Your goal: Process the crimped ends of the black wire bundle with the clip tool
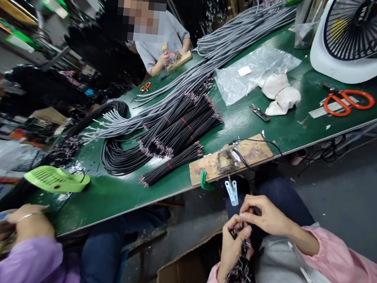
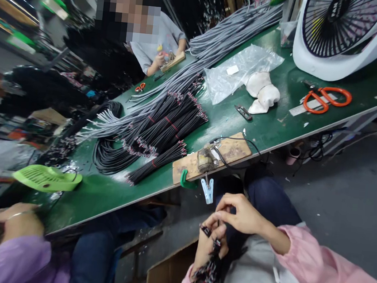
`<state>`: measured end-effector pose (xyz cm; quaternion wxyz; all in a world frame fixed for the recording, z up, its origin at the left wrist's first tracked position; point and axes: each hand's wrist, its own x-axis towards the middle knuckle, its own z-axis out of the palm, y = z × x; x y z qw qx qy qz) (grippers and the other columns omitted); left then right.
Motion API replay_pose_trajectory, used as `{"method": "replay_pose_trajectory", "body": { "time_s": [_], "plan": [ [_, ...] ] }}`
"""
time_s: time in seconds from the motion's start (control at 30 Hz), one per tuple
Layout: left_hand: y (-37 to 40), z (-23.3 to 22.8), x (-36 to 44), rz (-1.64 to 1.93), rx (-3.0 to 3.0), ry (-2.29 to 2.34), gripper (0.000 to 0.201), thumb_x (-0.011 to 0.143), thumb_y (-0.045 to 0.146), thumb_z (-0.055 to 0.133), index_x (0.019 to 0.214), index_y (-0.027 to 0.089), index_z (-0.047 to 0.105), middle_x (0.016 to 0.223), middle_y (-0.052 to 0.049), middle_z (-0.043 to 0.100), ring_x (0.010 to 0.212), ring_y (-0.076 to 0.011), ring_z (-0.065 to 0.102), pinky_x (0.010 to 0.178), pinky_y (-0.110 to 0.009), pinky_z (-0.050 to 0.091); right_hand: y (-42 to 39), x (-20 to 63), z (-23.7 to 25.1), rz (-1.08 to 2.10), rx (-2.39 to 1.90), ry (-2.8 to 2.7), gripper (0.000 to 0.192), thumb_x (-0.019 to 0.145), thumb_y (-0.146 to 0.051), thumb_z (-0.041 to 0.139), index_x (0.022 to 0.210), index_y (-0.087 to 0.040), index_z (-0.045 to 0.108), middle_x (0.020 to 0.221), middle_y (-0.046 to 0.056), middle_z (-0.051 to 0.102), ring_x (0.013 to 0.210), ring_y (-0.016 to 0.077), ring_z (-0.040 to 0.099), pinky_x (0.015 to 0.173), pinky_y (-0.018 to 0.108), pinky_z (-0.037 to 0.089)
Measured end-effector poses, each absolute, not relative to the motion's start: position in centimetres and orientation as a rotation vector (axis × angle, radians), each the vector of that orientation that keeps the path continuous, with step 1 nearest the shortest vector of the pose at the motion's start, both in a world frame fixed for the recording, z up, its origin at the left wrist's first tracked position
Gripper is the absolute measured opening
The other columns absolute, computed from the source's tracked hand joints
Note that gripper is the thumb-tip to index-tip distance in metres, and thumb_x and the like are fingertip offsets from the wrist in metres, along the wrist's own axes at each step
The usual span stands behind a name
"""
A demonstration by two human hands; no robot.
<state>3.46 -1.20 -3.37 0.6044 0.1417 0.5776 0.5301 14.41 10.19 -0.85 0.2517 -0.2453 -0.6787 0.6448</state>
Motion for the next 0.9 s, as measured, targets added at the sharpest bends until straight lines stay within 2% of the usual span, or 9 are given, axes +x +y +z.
{"method": "replay_pose_trajectory", "body": {
  "time_s": [0.13,0.3,0.43,0.7,0.9],
  "plan": [
    [-1.3,-3.2,3.1,1.309,0.4,1.323,0.031,0.073,0.043,0.064,0.066,0.013,0.058,0.037,0.006,0.045,0.022,-0.0043,0.034,0.026,-0.016,0.027,10.1,14.9,-2.2,1.838,-0.728,-1.774,0.021,0.081,-0.031,0.061,0.071,-0.012,0.064,0.069,0.002,0.058,0.063,0.0127,0.05,0.06,0.024,0.039],
    [-1.5,-2.8,2.6,1.301,0.471,1.466,0.029,0.07,0.04,0.069,0.063,0.012,0.062,0.043,0.003,0.052,0.027,-0.0059,0.042,0.031,-0.018,0.029,9.5,15.3,-2.5,1.765,-0.813,-1.728,0.026,0.086,-0.033,0.054,0.078,-0.012,0.066,0.075,0.005,0.061,0.068,0.014,0.054,0.062,0.025,0.041],
    [-1.3,-2.1,2.3,1.302,0.534,1.52,0.028,0.07,0.038,0.069,0.062,0.013,0.061,0.038,0.004,0.049,0.031,-0.0075,0.043,0.036,-0.02,0.032,9.4,15.5,-1.4,1.636,-0.754,-1.867,0.021,0.086,-0.029,0.055,0.078,-0.014,0.067,0.074,0.005,0.061,0.066,0.0138,0.053,0.06,0.025,0.041],
    [-0.9,-1.7,2.1,1.324,0.568,1.555,0.021,0.07,0.031,0.07,0.063,0.013,0.063,0.041,0.005,0.05,0.035,-0.0077,0.043,0.039,-0.021,0.035,8.9,15.2,0.3,1.346,-0.727,-2.031,0.016,0.086,-0.02,0.053,0.077,-0.015,0.065,0.073,0.006,0.064,0.072,0.0172,0.054,0.071,0.031,0.04],
    [-1.3,-2.7,1.9,1.336,0.531,1.536,0.023,0.069,0.034,0.071,0.064,0.013,0.062,0.041,0.005,0.048,0.035,-0.0074,0.042,0.04,-0.021,0.035,8.9,14.8,-0.2,1.322,-0.739,-1.981,0.014,0.078,-0.014,0.056,0.066,-0.015,0.063,0.063,0.003,0.06,0.064,0.0147,0.051,0.064,0.029,0.04]
  ]
}}
